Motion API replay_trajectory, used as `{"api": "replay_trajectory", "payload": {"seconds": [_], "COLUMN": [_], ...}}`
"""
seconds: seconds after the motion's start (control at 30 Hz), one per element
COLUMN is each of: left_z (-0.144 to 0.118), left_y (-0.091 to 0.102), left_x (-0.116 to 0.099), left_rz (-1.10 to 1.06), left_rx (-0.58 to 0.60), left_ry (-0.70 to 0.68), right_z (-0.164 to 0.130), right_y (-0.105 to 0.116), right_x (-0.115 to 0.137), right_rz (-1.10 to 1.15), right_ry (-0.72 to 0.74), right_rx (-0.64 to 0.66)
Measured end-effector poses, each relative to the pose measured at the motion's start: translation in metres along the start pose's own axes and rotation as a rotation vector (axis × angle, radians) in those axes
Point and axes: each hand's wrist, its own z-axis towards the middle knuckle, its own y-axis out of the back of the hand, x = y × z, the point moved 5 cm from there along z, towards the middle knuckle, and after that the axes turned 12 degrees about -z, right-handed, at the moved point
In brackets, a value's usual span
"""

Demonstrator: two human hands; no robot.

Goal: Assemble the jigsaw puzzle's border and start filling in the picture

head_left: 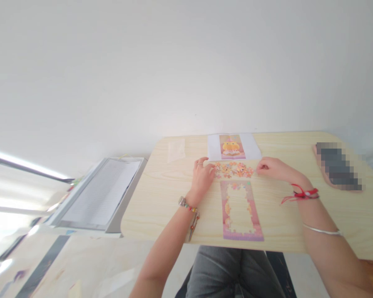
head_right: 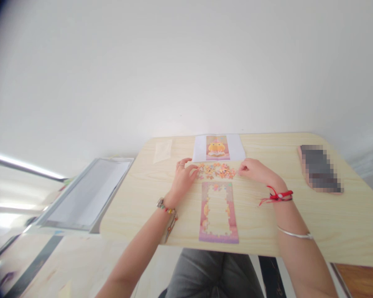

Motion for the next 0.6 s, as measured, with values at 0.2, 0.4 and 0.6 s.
{"api": "replay_trajectory", "payload": {"seconds": [0.2,0.4,0.6], "left_z": [0.000,0.000,0.000], "left_y": [-0.002,-0.001,-0.002], "left_x": [0.001,0.000,-0.010], "left_rz": [0.011,0.004,-0.006], "left_rx": [0.001,0.009,0.046], "left_ry": [-0.004,-0.002,-0.055], "right_z": [-0.001,0.008,0.020], "right_y": [0.004,-0.004,-0.018], "right_x": [-0.012,0.007,0.042], "right_rz": [-0.002,-0.067,-0.053], "right_ry": [-0.080,-0.081,0.068], "right_rx": [-0.045,-0.201,-0.220]}}
